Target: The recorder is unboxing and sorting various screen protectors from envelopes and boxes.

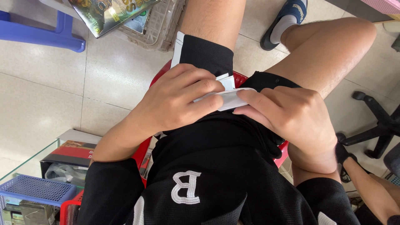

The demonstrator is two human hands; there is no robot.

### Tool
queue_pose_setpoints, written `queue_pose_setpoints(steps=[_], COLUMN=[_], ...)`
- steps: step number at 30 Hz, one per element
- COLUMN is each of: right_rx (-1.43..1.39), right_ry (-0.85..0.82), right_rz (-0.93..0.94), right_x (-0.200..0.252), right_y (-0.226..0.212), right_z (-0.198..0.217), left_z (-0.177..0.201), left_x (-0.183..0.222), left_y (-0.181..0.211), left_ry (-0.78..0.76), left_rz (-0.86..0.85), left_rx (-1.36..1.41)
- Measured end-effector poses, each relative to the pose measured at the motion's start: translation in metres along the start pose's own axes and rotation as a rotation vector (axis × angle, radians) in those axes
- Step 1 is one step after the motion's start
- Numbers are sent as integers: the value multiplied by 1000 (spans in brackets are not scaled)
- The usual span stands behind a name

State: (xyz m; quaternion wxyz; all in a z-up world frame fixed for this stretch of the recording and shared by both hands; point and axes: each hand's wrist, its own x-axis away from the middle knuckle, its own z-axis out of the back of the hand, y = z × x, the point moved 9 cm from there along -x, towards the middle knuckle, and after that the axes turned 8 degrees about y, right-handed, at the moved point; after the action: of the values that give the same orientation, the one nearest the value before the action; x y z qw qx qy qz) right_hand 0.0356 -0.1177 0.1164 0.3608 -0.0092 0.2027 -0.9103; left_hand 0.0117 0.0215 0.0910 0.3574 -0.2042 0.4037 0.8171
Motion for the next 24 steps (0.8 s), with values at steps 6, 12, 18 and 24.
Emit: queue_pose_setpoints(steps=[6,12,18,24], right_rx=[-639,-1195,-1004,-763], right_ry=[235,914,523,-89], right_rz=[170,-287,-525,-201], right_x=[10,52,102,51], right_y=[34,136,128,75], right_z=[6,-24,-113,-65], left_z=[-3,2,11,-2], left_x=[0,-4,-9,-3], left_y=[-6,-10,-17,-21], left_ry=[-45,-91,-156,-166], left_rz=[49,63,74,61], left_rx=[-34,-47,141,59])
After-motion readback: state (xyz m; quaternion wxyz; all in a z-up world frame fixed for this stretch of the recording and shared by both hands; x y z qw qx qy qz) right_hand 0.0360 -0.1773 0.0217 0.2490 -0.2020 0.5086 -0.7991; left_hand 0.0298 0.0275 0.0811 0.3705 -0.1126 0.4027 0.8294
